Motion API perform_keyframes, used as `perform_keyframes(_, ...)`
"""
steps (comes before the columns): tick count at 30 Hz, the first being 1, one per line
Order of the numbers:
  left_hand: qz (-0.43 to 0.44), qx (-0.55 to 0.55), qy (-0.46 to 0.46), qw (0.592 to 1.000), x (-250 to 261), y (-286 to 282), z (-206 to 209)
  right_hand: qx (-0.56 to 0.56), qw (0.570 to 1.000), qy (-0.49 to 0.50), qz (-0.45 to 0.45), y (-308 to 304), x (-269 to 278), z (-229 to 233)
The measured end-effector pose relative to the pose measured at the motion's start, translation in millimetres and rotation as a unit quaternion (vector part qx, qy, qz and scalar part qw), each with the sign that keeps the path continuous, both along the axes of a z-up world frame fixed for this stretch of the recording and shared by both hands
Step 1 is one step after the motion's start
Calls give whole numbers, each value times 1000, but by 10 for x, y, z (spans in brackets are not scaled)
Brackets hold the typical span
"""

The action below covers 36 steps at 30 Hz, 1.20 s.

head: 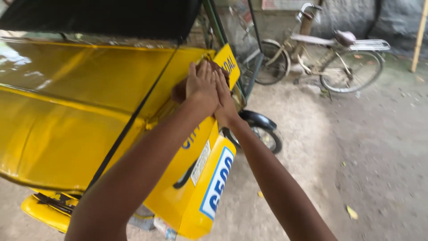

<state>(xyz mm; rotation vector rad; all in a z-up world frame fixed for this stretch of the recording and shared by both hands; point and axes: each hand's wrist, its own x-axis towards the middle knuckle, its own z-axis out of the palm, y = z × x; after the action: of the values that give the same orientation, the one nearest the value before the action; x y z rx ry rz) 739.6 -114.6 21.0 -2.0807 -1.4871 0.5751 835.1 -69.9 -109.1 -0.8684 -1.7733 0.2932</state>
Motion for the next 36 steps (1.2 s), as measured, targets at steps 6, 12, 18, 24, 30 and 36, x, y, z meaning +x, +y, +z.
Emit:
perform_keyframes(6,-30,-16,-88,996,222,275,355,41,999,-16,27,415,242,208)
perform_keyframes(12,-127,102,-129,978,228,1078,-90,107,992,-64,27,1086,588,-32)
perform_keyframes(18,-117,208,-96,966,278,1084,-194,93,988,-104,71,1231,880,166)
perform_keyframes(24,-33,281,-56,957,432,909,-407,150,976,-131,92,1369,905,71)
perform_keyframes(30,69,345,-78,933,481,47,-550,194,949,-198,153,901,753,223)
perform_keyframes(36,150,382,-144,900,258,-1082,-621,295,905,-208,226,124,294,345)
